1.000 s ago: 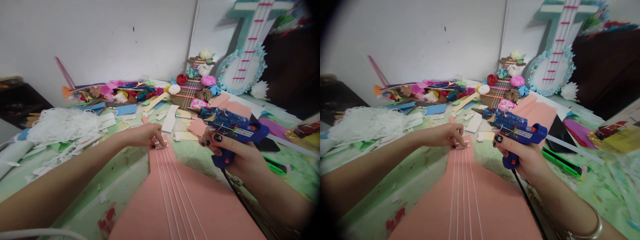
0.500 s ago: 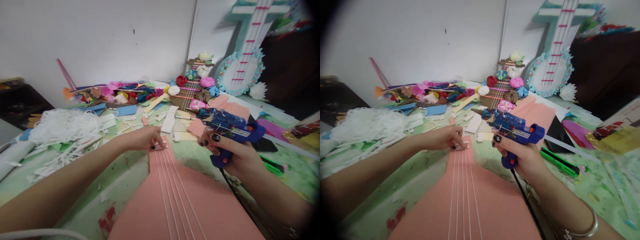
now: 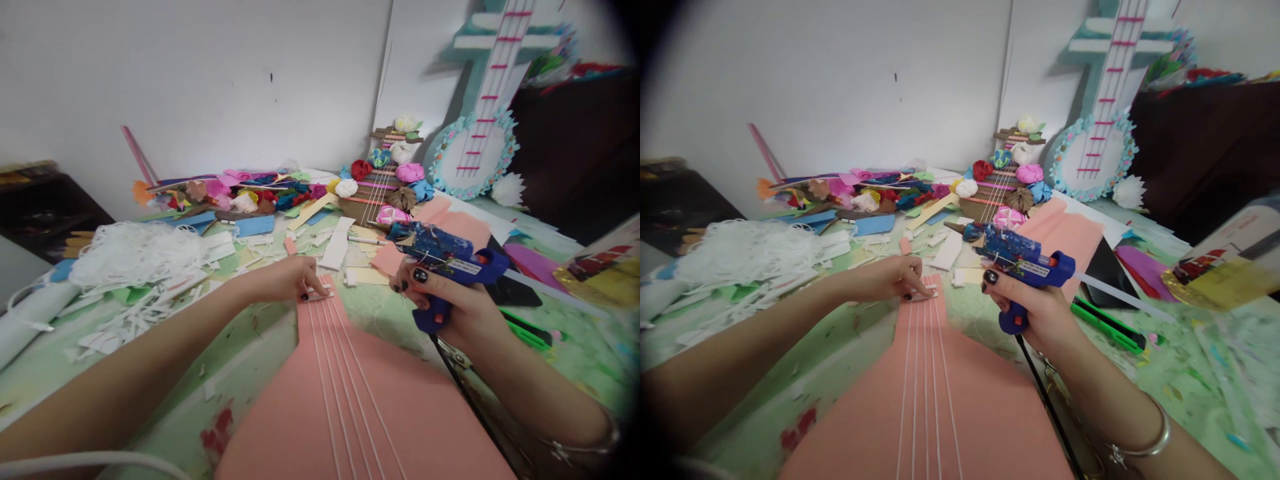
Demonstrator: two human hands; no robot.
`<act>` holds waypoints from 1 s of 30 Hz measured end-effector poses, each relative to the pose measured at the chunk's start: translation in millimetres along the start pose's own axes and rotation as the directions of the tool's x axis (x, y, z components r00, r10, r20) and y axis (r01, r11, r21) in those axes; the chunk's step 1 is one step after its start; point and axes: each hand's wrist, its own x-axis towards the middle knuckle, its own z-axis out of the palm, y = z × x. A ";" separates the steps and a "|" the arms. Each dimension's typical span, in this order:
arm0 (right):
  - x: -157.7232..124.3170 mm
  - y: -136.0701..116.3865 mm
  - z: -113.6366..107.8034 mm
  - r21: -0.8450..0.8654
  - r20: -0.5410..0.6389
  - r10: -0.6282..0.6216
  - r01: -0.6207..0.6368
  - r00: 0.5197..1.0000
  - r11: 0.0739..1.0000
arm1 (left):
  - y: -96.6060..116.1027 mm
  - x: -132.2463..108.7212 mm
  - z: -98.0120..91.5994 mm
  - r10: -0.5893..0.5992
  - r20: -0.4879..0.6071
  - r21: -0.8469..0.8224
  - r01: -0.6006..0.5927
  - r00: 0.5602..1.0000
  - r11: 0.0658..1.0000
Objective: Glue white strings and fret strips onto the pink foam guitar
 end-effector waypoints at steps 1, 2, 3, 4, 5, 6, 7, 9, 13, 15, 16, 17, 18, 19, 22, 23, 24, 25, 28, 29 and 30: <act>0.4 0.2 -0.6 0.002 -0.007 0.002 -0.002 1.000 1.000 | -0.5 -2.0 -1.9 -0.016 -0.027 -0.071 0.014 0.999 0.997; 0.8 0.5 -1.4 0.005 -0.013 0.006 -0.006 1.000 1.000 | -0.6 -5.2 -3.7 -0.044 -0.083 -0.151 0.031 0.996 0.988; 1.2 0.7 -2.2 0.008 -0.017 0.010 -0.010 1.000 1.000 | -0.2 -9.6 -5.0 -0.091 -0.168 -0.230 0.051 0.982 0.972; 1.6 0.7 -3.1 0.013 -0.020 0.013 -0.013 1.000 1.000 | 1.0 -15.5 -5.6 -0.161 -0.263 -0.299 0.079 0.951 0.951; 2.0 0.6 -3.9 0.018 -0.021 0.016 -0.016 1.000 1.000 | 3.1 -22.8 -4.9 -0.246 -0.352 -0.345 0.119 0.903 0.931; 2.4 0.3 -4.4 0.022 -0.020 0.021 -0.021 1.000 1.000 | 6.4 -31.2 -2.8 -0.342 -0.414 -0.378 0.183 0.843 0.908; 2.7 -0.1 -4.6 0.024 -0.020 0.024 -0.023 1.000 0.999 | 10.6 -40.4 0.9 -0.443 -0.414 -0.399 0.279 0.795 0.874; 3.5 -1.0 -4.4 0.029 -0.029 0.022 -0.022 0.999 0.999 | 21.5 -58.4 12.2 -0.597 -0.242 -0.397 0.483 0.765 0.780; 5.9 0.2 -3.7 0.051 -0.047 0.022 -0.020 0.999 0.999 | 45.9 -79.3 38.1 -0.671 0.128 -0.456 0.644 0.730 0.614; 7.5 2.2 -4.2 0.063 -0.053 0.042 -0.039 0.998 0.997 | 57.0 -80.1 46.4 -0.662 0.120 -0.448 0.635 0.740 0.629; 8.4 3.2 -4.9 0.067 -0.060 0.054 -0.050 0.997 0.997 | 62.3 -79.0 48.9 -0.648 0.111 -0.470 0.614 0.753 0.634; 9.3 4.1 -5.7 0.068 -0.067 0.065 -0.060 0.996 0.996 | 67.3 -77.6 50.4 -0.629 0.105 -0.504 0.586 0.771 0.634; 10.2 4.7 -6.7 0.067 -0.075 0.073 -0.068 0.995 0.995 | 72.2 -76.2 51.0 -0.605 0.107 -0.553 0.552 0.789 0.624; 11.1 4.8 -7.8 0.063 -0.080 0.076 -0.071 0.994 0.996 | 77.0 -75.2 50.6 -0.580 0.109 -0.610 0.515 0.807 0.602; 13.6 2.4 -12.1 0.044 -0.081 0.053 -0.049 0.995 0.998 | 89.4 -75.8 41.6 -0.522 0.055 -0.758 0.375 0.851 0.533; 14.5 0.7 -13.8 0.036 -0.085 0.040 -0.037 0.996 0.999 | 92.8 -77.3 35.5 -0.500 0.014 -0.785 0.319 0.866 0.531; 15.4 -1.3 -15.5 0.027 -0.090 0.024 -0.021 0.996 0.999 | 96.0 -79.5 27.8 -0.474 -0.037 -0.791 0.264 0.880 0.552; 16.4 -3.3 -17.2 0.016 -0.097 0.002 -0.001 0.995 1.000 | 99.0 -82.2 18.9 -0.442 -0.093 -0.777 0.212 0.892 0.592; 19.5 -9.0 -22.7 -0.040 -0.131 -0.094 0.089 0.987 0.995 | 109.4 -93.1 -9.5 -0.329 -0.266 -0.652 0.082 0.906 0.754; 20.4 -10.5 -24.5 -0.072 -0.142 -0.133 0.123 0.981 0.990 | 113.3 -97.5 -17.4 -0.297 -0.316 -0.602 0.052 0.901 0.796; 21.2 -12.0 -26.5 -0.115 -0.147 -0.168 0.152 0.975 0.982 | 117.1 -102.0 -23.8 -0.274 -0.358 -0.560 0.029 0.893 0.828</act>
